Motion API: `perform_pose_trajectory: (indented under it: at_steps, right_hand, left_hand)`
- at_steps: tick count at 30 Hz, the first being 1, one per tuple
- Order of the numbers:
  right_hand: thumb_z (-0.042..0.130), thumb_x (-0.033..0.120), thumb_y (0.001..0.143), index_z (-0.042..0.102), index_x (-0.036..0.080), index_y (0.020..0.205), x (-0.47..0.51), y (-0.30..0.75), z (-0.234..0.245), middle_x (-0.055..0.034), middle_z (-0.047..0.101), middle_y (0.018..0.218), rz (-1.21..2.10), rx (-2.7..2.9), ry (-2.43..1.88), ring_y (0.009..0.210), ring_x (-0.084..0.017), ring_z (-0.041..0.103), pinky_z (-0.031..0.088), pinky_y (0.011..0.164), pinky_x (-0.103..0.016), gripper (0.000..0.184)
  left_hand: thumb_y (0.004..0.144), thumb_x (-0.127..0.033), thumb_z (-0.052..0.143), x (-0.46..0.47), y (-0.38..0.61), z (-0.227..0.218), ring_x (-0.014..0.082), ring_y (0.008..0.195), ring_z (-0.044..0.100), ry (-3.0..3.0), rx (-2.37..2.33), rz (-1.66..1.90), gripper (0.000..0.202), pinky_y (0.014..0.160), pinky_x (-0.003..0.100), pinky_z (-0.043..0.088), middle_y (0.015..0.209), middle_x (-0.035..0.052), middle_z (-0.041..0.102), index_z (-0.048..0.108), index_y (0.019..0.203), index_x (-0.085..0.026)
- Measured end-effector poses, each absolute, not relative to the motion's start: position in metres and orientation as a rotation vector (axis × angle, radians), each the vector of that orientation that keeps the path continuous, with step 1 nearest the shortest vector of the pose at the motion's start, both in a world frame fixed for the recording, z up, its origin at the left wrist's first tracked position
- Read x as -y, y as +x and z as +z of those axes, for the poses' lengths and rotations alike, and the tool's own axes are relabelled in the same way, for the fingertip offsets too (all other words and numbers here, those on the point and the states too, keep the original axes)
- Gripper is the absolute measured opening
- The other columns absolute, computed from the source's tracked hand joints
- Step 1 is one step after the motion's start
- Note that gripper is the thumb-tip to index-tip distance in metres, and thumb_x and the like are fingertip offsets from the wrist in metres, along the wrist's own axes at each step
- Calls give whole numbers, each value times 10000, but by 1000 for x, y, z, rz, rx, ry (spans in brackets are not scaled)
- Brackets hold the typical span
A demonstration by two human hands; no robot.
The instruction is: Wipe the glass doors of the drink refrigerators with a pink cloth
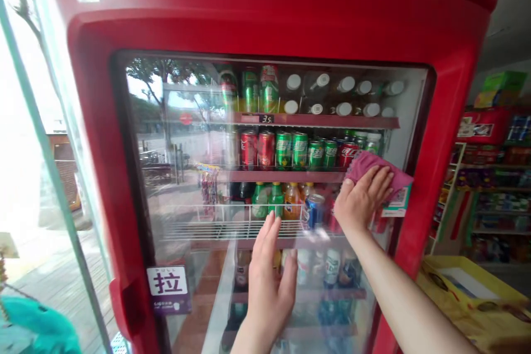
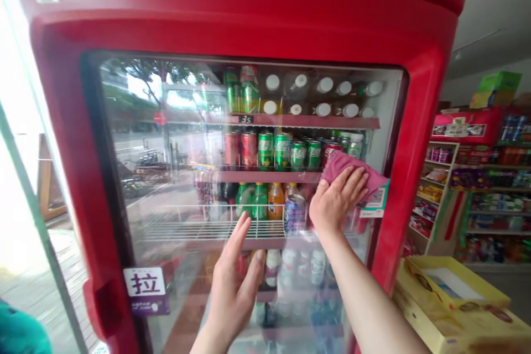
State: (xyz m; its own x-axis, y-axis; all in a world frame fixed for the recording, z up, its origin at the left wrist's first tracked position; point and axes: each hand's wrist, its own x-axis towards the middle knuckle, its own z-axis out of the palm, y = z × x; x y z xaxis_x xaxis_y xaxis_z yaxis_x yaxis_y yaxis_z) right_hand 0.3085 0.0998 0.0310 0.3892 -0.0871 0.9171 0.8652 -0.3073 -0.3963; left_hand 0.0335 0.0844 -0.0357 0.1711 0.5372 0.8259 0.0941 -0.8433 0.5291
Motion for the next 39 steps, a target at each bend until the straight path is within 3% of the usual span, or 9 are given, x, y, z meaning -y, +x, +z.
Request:
perform_pose_trajectory:
  at_steps: [9,18,24,28,34,39]
  right_hand:
    - [499,372,1085,152,77,1780,-151,182,20,-333,214,1800,-1196,887,-1588,1691,-511,158,260,1260,-849,831]
    - [543,335,1081,115,150,1796,-201,64,23,-303,309,1780,-1286,1038,-1563,1680,-511,210,277,1248,-845,853]
    - [546,301,1068,204,151,1783,-227,7,21,-272,275,1804,-1249,1138,-1546,1697,-488,171,259,1268,-829,807]
    - [564,264,1059,261,156,1769,-242,-24,21,-279,331,1779,-1257,1180,-1500,1704,-472,157,226,1272,-844,780]
    - [592,227,1045,501,110,1651,-254,-69,19,-264,432,1733,-1277,1311,-1473,1696,-462,203,232,1300,-797,623]
    - [586,224,1053,516,179,1657,-269,-103,9,-216,463,1729,-1180,1435,-1434,1670,-432,301,209,1317,-774,609]
  left_hand:
    - [1054,-288,656,-123,-42,-31,300,1579,521,1917,-622,1795,603,1271,494,502,1713,56,540,532,1638,-373]
    - [1053,-312,647,-173,-119,-36,306,1594,503,1901,-690,1759,582,1307,518,449,1702,99,550,551,1628,-297]
    - [1052,-313,657,-197,-166,-37,297,1599,497,1885,-680,1740,605,1326,518,422,1705,92,548,532,1644,-298]
    - [1031,-330,692,-205,-193,-35,313,1578,523,1841,-692,1751,601,1309,515,450,1683,86,576,571,1619,-306]
    - [1047,-342,670,-209,-224,-36,306,1606,484,1792,-685,1713,591,1335,508,408,1702,91,553,566,1626,-278]
    - [1052,-356,669,-209,-244,-35,308,1593,505,1782,-698,1712,591,1335,522,407,1694,77,564,560,1631,-314]
